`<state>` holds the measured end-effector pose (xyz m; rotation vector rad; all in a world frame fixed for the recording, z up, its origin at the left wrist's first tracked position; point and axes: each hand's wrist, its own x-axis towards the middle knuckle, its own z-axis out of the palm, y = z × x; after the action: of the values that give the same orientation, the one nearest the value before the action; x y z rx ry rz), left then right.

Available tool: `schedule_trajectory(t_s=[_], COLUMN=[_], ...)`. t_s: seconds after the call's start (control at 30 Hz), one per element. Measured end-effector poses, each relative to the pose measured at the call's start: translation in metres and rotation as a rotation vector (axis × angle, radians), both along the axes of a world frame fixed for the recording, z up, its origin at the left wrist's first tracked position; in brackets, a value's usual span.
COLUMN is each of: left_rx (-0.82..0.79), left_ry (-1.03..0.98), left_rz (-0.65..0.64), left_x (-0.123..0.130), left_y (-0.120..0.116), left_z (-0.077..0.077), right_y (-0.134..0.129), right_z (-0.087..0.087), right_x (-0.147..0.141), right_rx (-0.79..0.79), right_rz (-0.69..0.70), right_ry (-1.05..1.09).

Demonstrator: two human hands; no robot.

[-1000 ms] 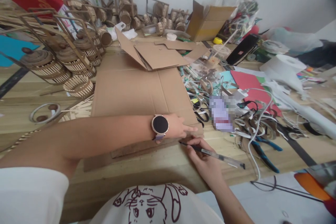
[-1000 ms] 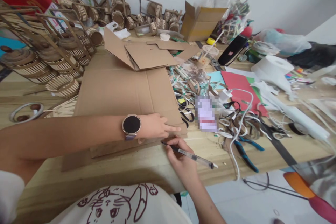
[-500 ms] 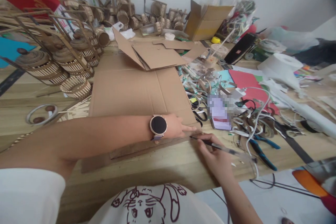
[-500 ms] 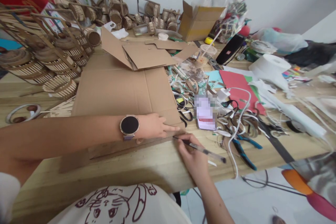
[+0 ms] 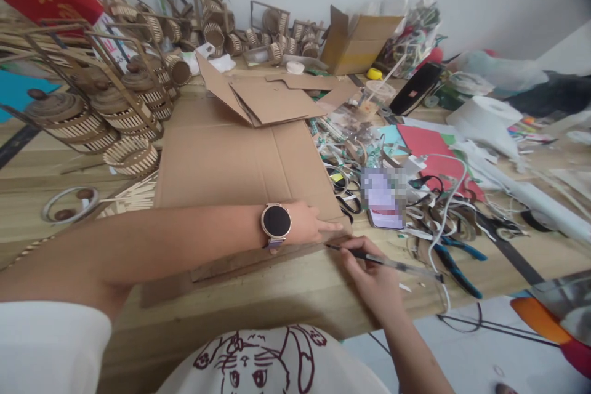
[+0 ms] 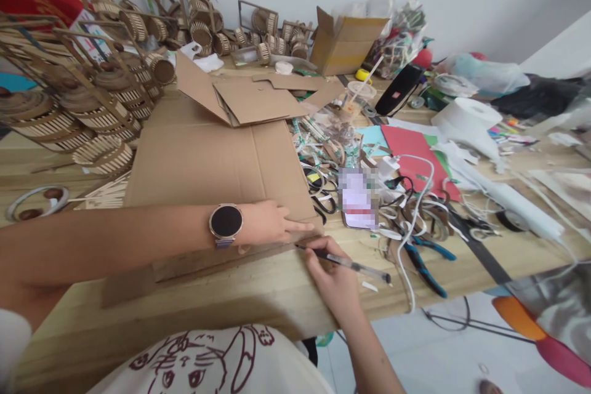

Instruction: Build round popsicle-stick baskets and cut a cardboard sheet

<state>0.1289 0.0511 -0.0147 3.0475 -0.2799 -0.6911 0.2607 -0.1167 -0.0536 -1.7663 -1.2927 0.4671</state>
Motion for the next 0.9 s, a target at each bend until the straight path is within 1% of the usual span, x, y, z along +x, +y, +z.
schedule_trajectory(t_s=[0.17,0.27,0.33,0.43,0.53,0.63,0.67,0.7,0.8,0.9], left_rx=[-0.059,-0.045,-0.032,-0.026,0.005,0.039,0.041,0.042,0.05,0.011], left_ry=[-0.084,-0.068,-0.05,-0.032,-0.012,0.001,-0.002,-0.006,-0.01,-0.017], left_rz=[0.025,0.009,0.005,0.028,0.01,-0.022,-0.024,-0.025,-0.018,-0.011], left_x=[-0.002,-0.003,-0.002,0.0,0.001,0.002,0.002,0.003,0.004,-0.002], left_y=[0.002,0.001,0.001,0.0,-0.001,-0.001,-0.001,-0.001,0.0,0.002], left_z=[-0.003,-0.003,-0.003,-0.005,-0.005,-0.003,-0.002,-0.001,-0.001,-0.001], right_y=[0.004,0.004,0.005,0.003,-0.002,-0.006,-0.006,-0.006,-0.002,0.0], right_z=[-0.003,-0.005,-0.006,-0.006,-0.004,0.0,0.0,0.0,-0.004,-0.011], right_x=[-0.008,-0.006,-0.001,0.017,0.037,0.041,0.038,0.034,0.022,0.02], right_rx=[-0.016,-0.033,-0.042,-0.028,0.009,0.082,0.095,0.092,0.005,-0.05], right_rz=[0.029,0.037,0.018,-0.055,-0.171,-0.289,-0.288,-0.256,-0.075,0.018], right_ry=[-0.001,-0.044,-0.071,-0.104,-0.151,-0.264,-0.307,-0.343,-0.39,-0.426])
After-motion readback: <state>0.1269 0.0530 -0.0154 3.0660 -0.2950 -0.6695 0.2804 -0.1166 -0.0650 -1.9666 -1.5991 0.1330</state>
